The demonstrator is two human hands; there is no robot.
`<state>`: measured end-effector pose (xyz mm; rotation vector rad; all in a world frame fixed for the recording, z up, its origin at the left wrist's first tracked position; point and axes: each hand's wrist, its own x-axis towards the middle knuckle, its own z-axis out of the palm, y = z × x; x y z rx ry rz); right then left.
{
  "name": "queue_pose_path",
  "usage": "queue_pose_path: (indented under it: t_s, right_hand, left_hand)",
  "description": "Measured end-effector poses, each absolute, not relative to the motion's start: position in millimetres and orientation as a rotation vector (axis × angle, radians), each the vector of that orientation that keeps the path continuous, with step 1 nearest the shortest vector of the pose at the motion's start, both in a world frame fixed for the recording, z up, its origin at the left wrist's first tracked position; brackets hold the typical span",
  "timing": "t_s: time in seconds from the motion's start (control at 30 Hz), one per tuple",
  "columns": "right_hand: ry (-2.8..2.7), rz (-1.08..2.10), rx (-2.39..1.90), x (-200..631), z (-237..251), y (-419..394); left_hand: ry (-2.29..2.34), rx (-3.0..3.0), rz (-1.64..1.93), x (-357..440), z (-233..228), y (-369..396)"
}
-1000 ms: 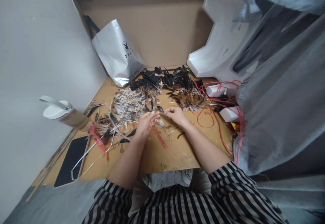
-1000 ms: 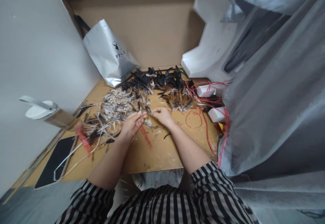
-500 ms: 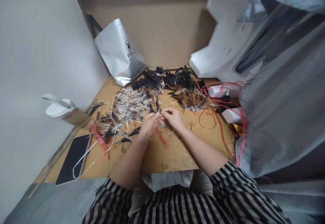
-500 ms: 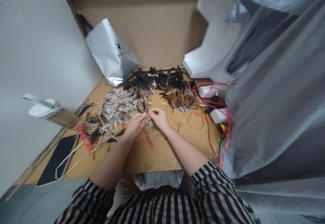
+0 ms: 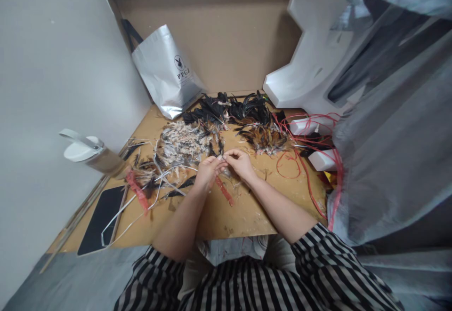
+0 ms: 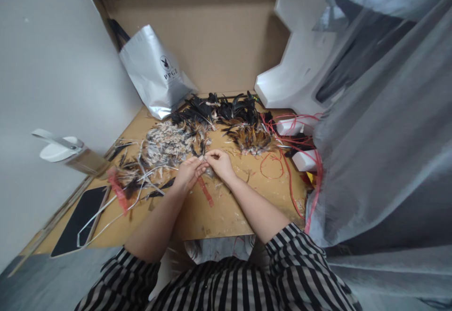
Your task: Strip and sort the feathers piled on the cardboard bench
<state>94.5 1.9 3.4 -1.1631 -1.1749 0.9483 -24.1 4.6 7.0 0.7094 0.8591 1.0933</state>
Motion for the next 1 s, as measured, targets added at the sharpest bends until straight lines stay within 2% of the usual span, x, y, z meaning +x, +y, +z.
queue_pose_path:
  t_s: [0.13,0.23,0.43,0.57,1.0]
  right_hand:
    - [-1.335,0.708,-1.197,98,2,2]
    - [-1.382,0.654,-1.197,100,2,3]
    - [-1.125,1.067,-1.15,101,8,3]
    - [-1.016,1.22,-1.07,101,11,1]
    - [-1.102,1.196,-1.094,105,3,8]
  left_hand:
    - [0.87,0.744,1.099,-24,6,4]
    - [0.886,0.78,1.118,-24,4,6]
    - [0.93,0.911,1.15,-25,1,8]
    - [0.928,0.96,1.129,-25,-1,8]
    - [0.932,1.04,1.052,-35,10,9]
